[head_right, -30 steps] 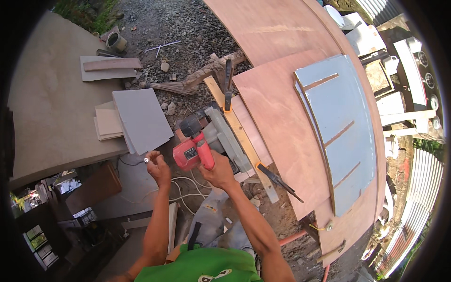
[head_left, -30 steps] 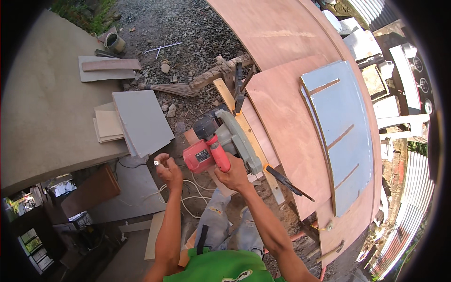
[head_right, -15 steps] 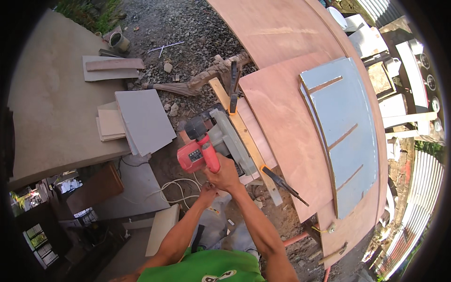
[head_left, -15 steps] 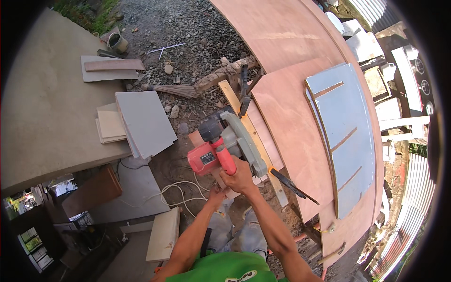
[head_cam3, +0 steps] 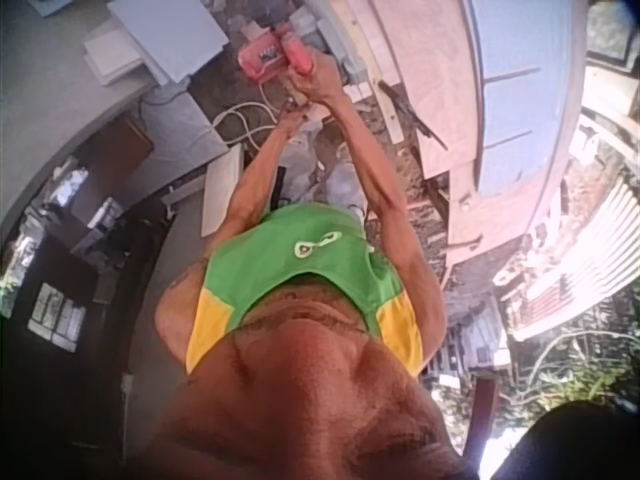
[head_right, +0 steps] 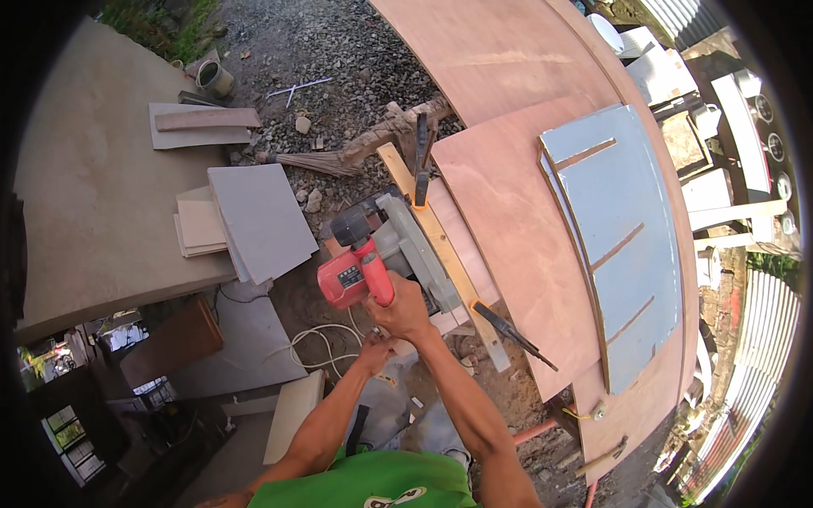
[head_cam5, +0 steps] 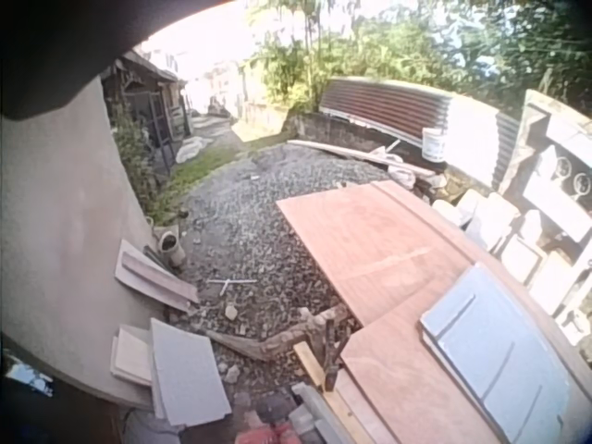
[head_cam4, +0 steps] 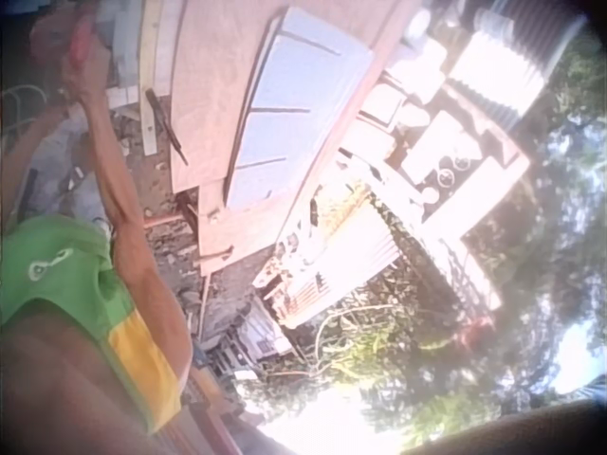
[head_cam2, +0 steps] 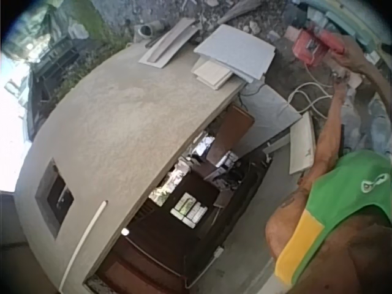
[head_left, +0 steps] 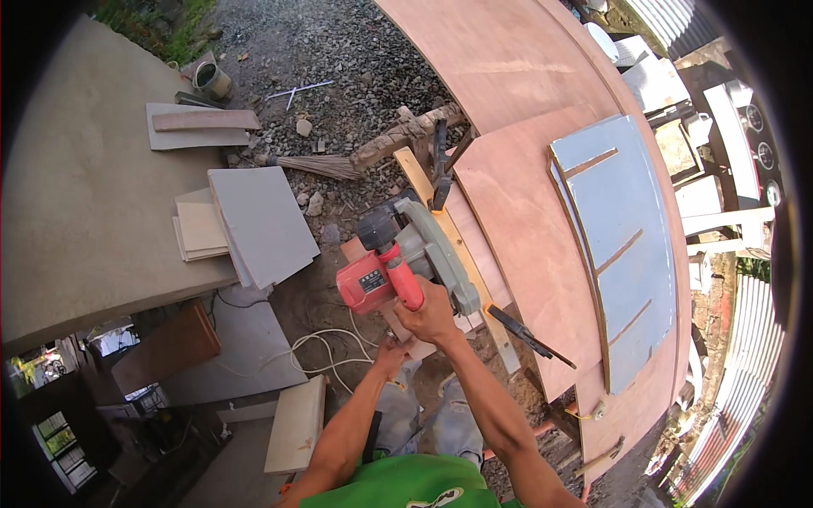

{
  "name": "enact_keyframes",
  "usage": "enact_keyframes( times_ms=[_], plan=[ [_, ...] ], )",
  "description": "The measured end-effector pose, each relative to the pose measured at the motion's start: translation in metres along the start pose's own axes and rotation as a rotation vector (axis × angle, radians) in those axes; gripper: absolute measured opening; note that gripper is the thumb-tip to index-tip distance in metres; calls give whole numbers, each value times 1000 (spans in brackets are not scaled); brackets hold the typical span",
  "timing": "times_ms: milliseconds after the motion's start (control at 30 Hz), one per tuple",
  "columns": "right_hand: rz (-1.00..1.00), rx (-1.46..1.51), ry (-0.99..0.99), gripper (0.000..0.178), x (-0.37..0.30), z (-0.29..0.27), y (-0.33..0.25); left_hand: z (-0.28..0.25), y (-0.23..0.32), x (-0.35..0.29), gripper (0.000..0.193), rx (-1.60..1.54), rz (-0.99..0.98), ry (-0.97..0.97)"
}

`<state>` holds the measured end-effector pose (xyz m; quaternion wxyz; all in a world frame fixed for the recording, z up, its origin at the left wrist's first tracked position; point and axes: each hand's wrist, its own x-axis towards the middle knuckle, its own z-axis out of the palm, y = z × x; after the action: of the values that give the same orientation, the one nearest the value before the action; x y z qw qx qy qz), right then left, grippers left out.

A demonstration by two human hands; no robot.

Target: The person clamps a guide board onto a piece of plywood and uses a circular saw to cut along the guide.

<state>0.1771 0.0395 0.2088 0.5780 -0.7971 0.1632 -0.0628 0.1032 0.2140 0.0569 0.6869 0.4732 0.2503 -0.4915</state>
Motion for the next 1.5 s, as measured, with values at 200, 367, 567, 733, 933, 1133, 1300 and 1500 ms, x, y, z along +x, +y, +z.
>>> enact_keyframes(
  times_ms=[200, 367, 567, 733, 933, 1133, 1300, 1500],
  plan=[
    [-7, -9, -6, 23, 7, 3, -2, -4, -4, 2, 28, 21, 0, 33],
    [11, -5, 7, 23, 11, 4, -2, -6, -6, 7, 31, 7, 3, -28],
    [-43, -40, 32, 18, 18, 9, -4, -9, -2, 6, 30, 18, -19, -27],
    [-31, -50, 29, 18, 23, 11, -2, -7, 5, 0, 30, 49, -44, -12],
    [-47, -56, 25, 20, 32, 20, -6, -15, 12, -3, 28, 13, -49, -29],
    [-12, -58, 43, 22, 34, 19, -14, -28, 6, -28, 28, -126, -10, -64],
    [40, -3, 4, 25, -5, 13, -35, -76, 19, -78, 28, -124, 10, 195],
    [146, 161, -96, 32, -99, -16, -68, -171, 22, -118, 36, 107, -131, 467]
  ],
)
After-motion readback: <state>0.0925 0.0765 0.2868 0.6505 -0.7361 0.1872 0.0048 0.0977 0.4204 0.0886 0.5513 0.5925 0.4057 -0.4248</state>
